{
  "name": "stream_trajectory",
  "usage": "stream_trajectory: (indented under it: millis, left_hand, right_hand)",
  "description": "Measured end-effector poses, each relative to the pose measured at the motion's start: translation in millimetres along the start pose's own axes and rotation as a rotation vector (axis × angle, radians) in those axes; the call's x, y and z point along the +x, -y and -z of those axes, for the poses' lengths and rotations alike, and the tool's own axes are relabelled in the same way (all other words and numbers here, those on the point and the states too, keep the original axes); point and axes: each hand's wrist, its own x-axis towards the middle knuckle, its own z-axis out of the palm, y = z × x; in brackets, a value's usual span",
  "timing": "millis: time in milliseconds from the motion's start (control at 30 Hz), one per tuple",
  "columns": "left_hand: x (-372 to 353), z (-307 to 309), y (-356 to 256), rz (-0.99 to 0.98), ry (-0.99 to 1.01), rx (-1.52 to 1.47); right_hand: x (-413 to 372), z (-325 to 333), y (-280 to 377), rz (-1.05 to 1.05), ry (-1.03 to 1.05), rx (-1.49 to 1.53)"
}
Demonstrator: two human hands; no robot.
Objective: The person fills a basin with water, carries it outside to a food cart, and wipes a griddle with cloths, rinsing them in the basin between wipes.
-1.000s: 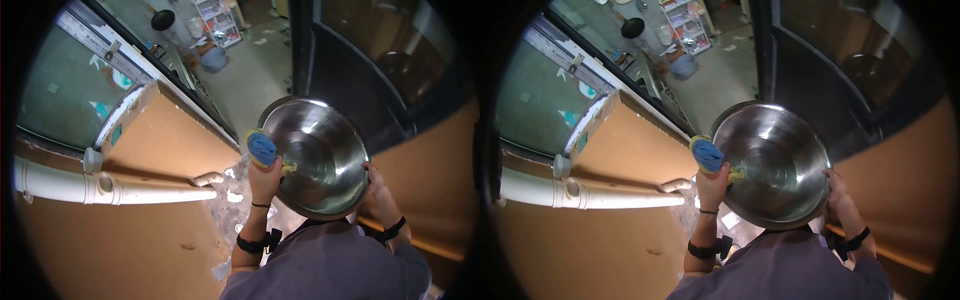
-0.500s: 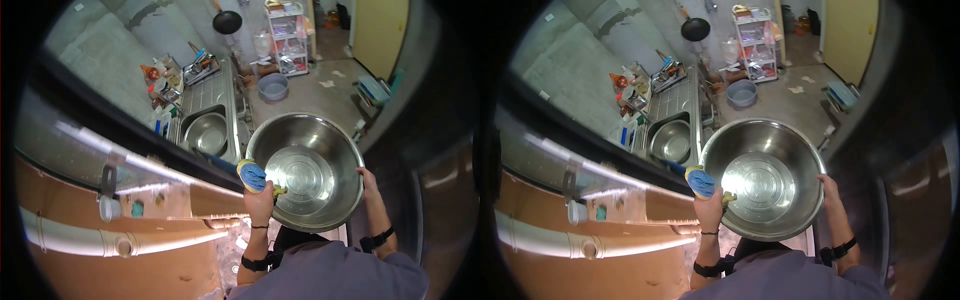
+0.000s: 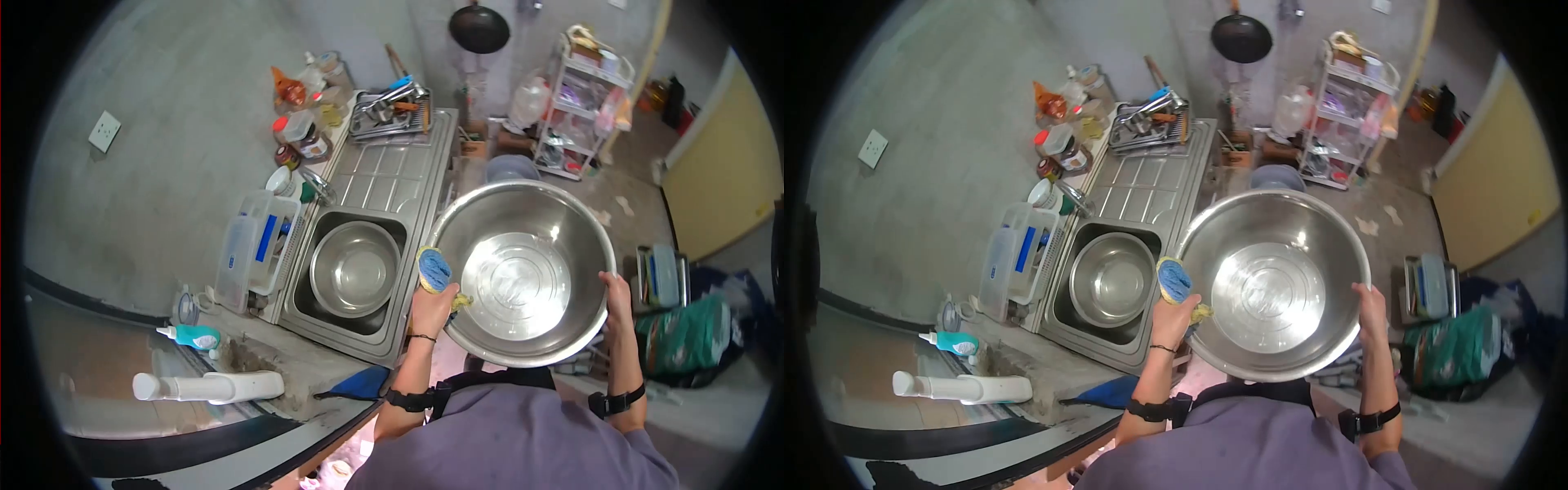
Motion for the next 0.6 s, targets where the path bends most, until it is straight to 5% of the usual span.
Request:
stream_trajectory:
  millis: [67, 133, 233, 600]
  left_hand:
    - [16, -7, -14, 0.108, -0.05, 0.097]
    - [53, -18, 24, 0.08, -0.082, -0.125]
    - [86, -18, 15, 0.015, -0.23, 0.157]
    - [237, -9, 27, 0.242, -0.381, 0.393]
  right_hand:
    - [53, -34, 24, -0.011, 0.094, -0.1]
    - [125, -68, 38, 0.011, 0.185, -0.206]
    - [179, -141, 71, 0.024, 0.341, -0.182]
    - [348, -391, 93, -0.081, 0.797, -0.255]
